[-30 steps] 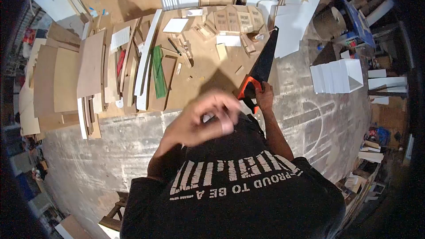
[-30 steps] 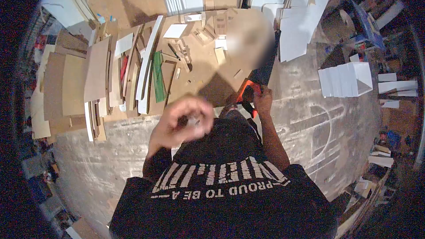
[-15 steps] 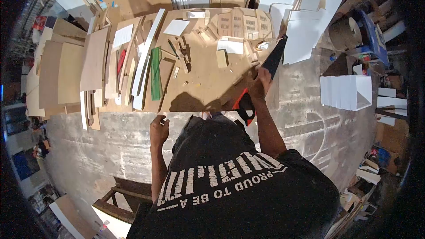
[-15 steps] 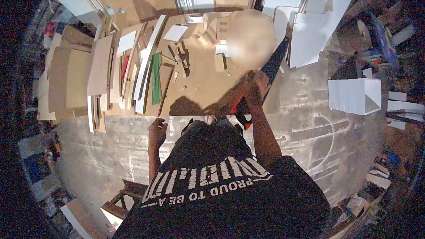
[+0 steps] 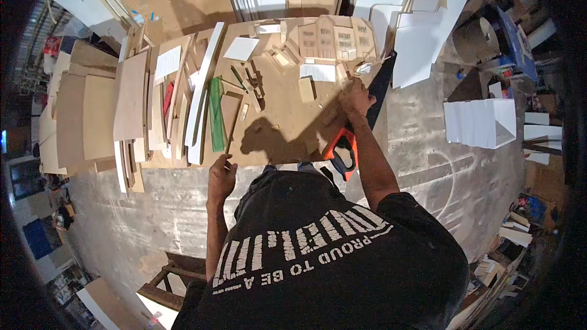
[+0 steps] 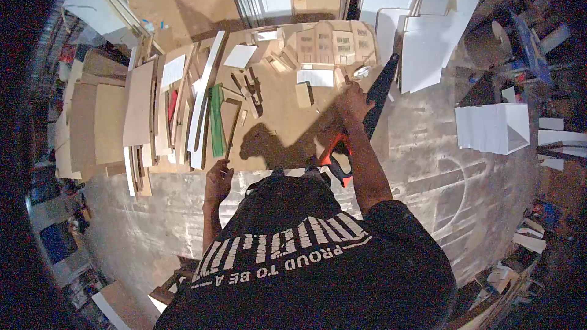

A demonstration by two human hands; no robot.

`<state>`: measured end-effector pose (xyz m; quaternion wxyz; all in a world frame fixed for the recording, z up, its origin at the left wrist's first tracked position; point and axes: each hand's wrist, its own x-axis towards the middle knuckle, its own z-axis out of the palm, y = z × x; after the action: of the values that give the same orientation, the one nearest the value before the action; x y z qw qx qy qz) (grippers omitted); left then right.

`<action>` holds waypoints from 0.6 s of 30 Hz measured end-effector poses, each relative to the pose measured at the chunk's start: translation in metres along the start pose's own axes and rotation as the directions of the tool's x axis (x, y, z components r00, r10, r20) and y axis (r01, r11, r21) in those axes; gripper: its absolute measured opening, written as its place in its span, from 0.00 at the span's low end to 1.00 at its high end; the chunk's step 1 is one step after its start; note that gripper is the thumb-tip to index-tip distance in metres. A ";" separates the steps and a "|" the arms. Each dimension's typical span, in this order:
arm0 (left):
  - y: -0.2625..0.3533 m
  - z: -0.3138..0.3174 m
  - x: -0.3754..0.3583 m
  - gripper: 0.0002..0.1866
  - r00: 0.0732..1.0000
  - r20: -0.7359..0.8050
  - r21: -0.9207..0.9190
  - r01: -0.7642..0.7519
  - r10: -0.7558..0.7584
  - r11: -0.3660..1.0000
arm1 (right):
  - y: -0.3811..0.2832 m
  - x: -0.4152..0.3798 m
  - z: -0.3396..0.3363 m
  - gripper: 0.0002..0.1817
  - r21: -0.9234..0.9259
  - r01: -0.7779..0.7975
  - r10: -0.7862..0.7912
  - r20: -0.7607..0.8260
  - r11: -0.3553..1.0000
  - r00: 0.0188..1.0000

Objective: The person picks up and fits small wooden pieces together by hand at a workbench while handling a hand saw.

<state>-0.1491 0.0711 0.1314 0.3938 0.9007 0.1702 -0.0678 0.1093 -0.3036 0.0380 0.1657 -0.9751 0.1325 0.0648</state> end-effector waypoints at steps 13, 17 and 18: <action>-0.018 -0.018 0.020 0.20 0.998 0.042 -0.040 0.040 -0.038 0.998 | -0.021 -0.056 -0.075 0.38 0.089 0.174 -0.186 0.144 0.981 0.972; -0.007 -0.009 0.022 0.20 0.999 0.008 -0.008 -0.045 0.045 0.999 | 0.013 -0.045 -0.034 0.40 0.036 0.442 -0.443 0.048 0.896 0.895; -0.003 -0.010 0.022 0.21 0.998 0.011 -0.013 -0.062 0.062 0.998 | 0.014 -0.046 -0.035 0.40 0.054 0.529 -0.530 0.012 0.847 0.848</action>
<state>-0.1296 0.0858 0.1299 0.4022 0.9027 0.1405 -0.0596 0.0647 -0.3176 0.0747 0.2023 -0.9686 -0.1419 0.0264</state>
